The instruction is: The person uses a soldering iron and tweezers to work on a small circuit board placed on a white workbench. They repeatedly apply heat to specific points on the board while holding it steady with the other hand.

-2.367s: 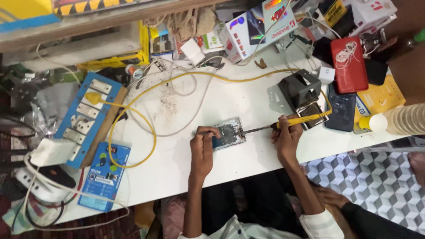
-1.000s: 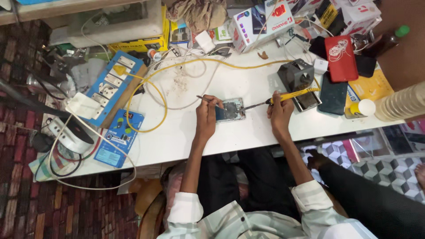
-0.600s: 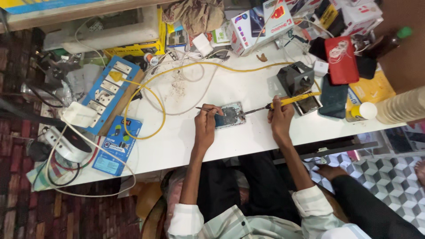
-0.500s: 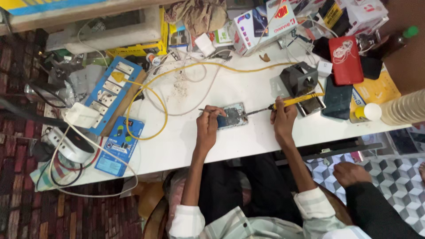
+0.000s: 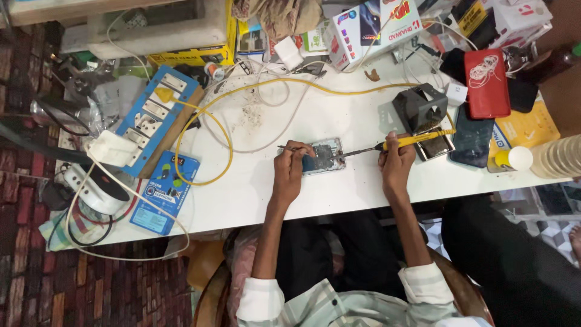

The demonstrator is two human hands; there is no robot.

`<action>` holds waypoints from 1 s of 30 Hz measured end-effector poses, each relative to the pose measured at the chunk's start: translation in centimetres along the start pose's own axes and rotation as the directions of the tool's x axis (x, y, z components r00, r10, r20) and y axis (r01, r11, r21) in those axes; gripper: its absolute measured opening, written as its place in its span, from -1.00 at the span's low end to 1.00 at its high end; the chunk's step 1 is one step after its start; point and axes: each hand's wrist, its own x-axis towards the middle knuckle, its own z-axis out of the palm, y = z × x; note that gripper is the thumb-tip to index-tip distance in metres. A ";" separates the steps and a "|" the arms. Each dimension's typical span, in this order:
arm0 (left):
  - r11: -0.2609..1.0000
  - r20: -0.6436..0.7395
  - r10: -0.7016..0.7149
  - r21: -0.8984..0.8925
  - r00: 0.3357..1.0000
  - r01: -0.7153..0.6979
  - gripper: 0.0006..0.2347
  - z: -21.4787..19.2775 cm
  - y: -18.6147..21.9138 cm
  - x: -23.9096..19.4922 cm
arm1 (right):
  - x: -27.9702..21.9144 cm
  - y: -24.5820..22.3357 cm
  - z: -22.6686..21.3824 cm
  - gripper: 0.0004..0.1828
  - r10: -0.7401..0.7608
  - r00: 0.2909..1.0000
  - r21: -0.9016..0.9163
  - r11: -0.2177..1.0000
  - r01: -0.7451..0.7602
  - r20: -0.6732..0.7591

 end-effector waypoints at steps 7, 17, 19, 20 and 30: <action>0.998 -0.015 0.041 -0.039 0.999 -0.041 -0.83 0.0 -0.2 -0.3 | 0.3 1.0 -0.7 -0.79 0.058 0.994 0.162 0.986 -0.043 -0.088; 0.999 -0.017 -0.047 -0.026 0.999 0.047 -0.81 0.1 -0.7 -0.5 | -0.5 0.6 -0.7 -0.69 -0.041 0.999 0.054 0.998 0.041 0.002; 0.998 -0.015 -0.051 -0.033 0.999 0.050 -0.80 0.2 -0.8 0.0 | -0.1 0.2 -0.5 -0.68 -0.051 0.999 0.055 0.997 0.051 0.008; 0.999 -0.014 0.020 -0.050 1.000 -0.021 -0.80 0.3 -0.8 0.0 | -0.3 0.1 -0.4 -0.68 -0.033 0.999 0.068 0.997 0.033 0.000; 1.000 -0.016 -0.006 -0.020 1.000 0.006 -0.79 0.2 -0.4 -0.3 | -0.3 0.1 -0.3 -0.72 0.034 0.999 0.109 0.994 -0.029 -0.042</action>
